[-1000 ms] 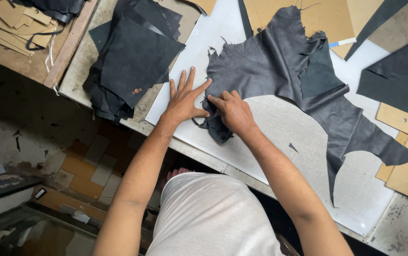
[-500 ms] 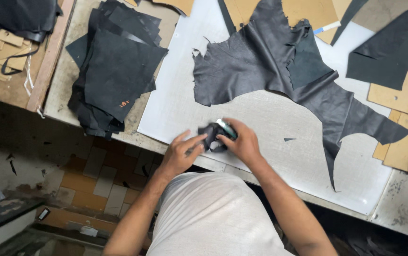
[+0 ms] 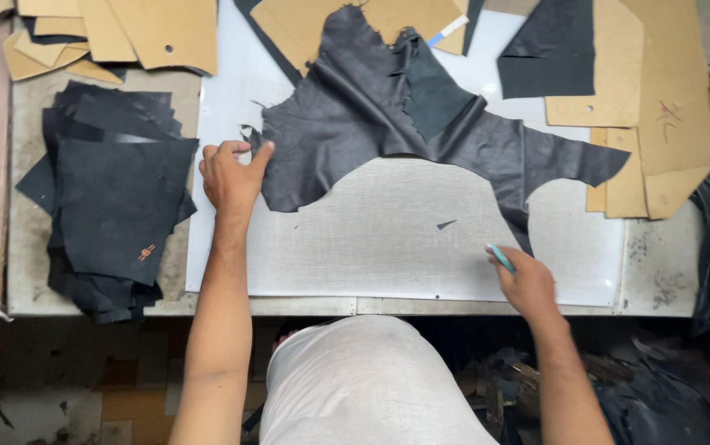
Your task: The person lays out black leather on a table, places cardboard templates on top, and uses a utility knife to cut the leather along the template edges. The person repeatedly picks up templates, aligns them, cuts, and stacks the resulting leather pieces.
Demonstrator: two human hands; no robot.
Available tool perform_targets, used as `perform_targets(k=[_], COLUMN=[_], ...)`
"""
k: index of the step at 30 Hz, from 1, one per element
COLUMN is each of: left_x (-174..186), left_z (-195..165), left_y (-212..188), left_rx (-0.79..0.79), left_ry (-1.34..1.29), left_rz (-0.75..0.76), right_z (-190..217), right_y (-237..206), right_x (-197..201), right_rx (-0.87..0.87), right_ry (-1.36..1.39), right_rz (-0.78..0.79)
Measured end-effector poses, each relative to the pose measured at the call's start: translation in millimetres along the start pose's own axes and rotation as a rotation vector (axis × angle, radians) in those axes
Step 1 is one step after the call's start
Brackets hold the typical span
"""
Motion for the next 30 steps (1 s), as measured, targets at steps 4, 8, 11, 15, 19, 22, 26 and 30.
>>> perform_targets(k=[4,8,11,15,19,22,26,30], left_x=[-24.9,13.8,59.5,88.8,99.4,117.4,117.6,35.1], left_z=[-28.7,-3.6,19.7,14.8,-12.2,-34.0,-73.6,-120.7], left_y=[-0.3,-44.0,-102.1,-170.3,-192.2,-182.1,-154.8,-99.3], left_rx=[0.027,0.166,0.284,0.377,0.639,0.571,0.228,-0.028], left_ry=[-0.014,-0.128,-0.018,0.137,0.305,0.347,0.520,0.099], left_rz=[0.171,0.106,0.192,0.737,1.438,1.437,1.065,0.862], right_z=[50.9,29.0,-15.1,-53.3,-58.3,-63.9,-70.5,-60.3], right_y=[-6.7,-3.7,2.7,19.4,34.8,37.1,43.0,58.8], right_x=[-37.4,-30.0,-3.1,6.6,-12.1,-15.3,1.1,-2.5], right_rx=[0.674,-0.020,0.001,0.136,0.079,-0.188,-0.062,0.241], right_ry=[0.016,0.249,0.293,0.279,0.311,0.280,0.280,0.374], right_rz=[-0.364,-0.025,-0.254,-0.475,-0.268,0.107,0.084,-0.129])
Point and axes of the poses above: each hand's wrist, its own y-axis towards the middle knuckle, its own x-axis out of the back of the hand, z = x × y, the point moved 1 cm from there along y, towards the middle knuckle, and after that the axes turned 12 degrees about -x, right-handed, at the moved point
